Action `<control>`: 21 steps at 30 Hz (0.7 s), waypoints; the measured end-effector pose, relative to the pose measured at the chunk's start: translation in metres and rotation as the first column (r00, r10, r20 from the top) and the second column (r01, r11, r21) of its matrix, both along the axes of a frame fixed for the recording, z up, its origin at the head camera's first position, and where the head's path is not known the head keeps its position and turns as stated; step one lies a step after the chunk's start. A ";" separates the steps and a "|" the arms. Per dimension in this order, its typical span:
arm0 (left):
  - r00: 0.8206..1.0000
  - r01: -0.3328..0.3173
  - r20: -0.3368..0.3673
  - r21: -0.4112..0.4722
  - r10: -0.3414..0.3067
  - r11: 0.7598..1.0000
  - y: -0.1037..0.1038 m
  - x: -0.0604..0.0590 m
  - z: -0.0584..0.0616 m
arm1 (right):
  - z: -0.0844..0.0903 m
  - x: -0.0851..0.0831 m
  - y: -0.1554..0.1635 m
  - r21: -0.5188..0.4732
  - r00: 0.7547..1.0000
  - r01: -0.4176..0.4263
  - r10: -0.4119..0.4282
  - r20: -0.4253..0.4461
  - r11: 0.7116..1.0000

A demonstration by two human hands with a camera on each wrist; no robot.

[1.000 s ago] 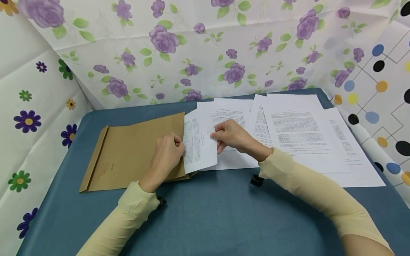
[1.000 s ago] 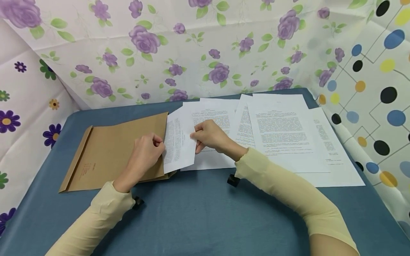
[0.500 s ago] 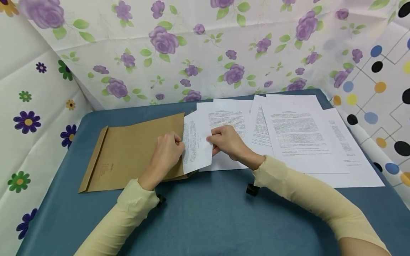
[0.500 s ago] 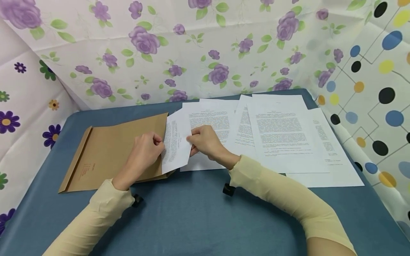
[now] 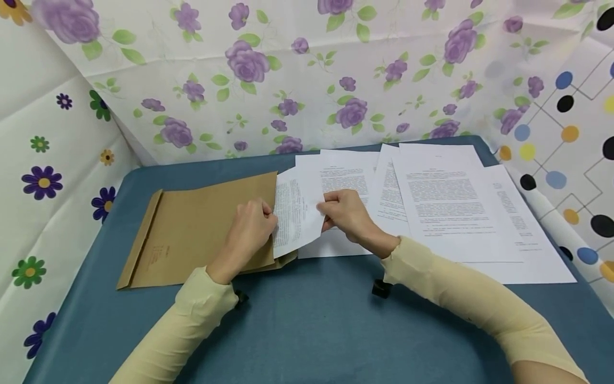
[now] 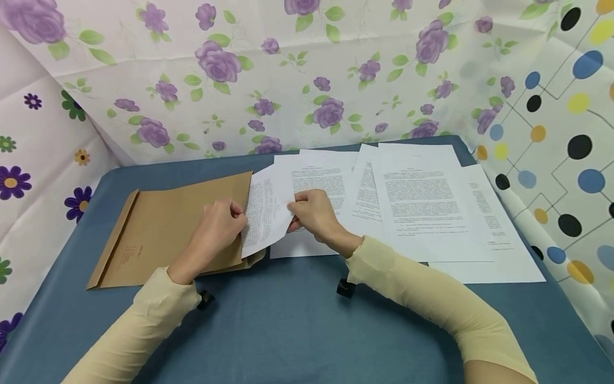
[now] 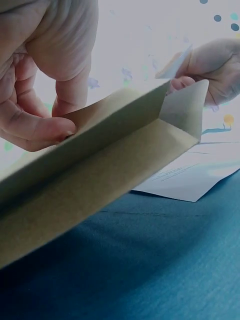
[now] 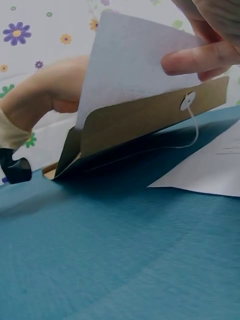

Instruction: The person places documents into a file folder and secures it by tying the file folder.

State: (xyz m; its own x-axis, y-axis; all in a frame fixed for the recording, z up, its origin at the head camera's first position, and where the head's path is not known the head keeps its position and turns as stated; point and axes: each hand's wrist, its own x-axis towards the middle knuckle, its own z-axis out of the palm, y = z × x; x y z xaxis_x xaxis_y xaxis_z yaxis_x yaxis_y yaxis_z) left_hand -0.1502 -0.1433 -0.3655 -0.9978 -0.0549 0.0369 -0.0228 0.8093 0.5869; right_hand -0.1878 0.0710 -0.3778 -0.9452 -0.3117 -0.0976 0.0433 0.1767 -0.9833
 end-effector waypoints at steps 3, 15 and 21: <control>1.000 -0.001 -0.005 -0.003 0.001 1.000 -0.001 0.000 0.001 | 0.001 0.004 -0.008 -0.031 1.000 -0.022 0.022 -0.007 0.999; 1.000 0.000 0.008 0.020 0.000 1.000 -0.002 0.002 0.000 | 0.006 0.003 -0.018 0.115 0.989 -0.098 0.109 -0.098 0.989; 1.000 0.015 0.008 0.012 -0.015 1.000 0.000 0.002 -0.002 | 0.018 -0.001 -0.024 0.107 0.977 -0.214 0.213 0.016 0.971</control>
State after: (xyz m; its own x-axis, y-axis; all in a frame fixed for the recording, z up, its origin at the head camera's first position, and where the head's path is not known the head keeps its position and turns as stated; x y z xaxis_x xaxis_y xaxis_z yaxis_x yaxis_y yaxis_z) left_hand -0.1482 -0.1430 -0.3677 -0.9988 -0.0402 0.0282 -0.0155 0.8029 0.5960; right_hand -0.1884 0.0467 -0.3593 -0.8573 -0.4937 -0.1458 -0.0024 0.2871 -0.9579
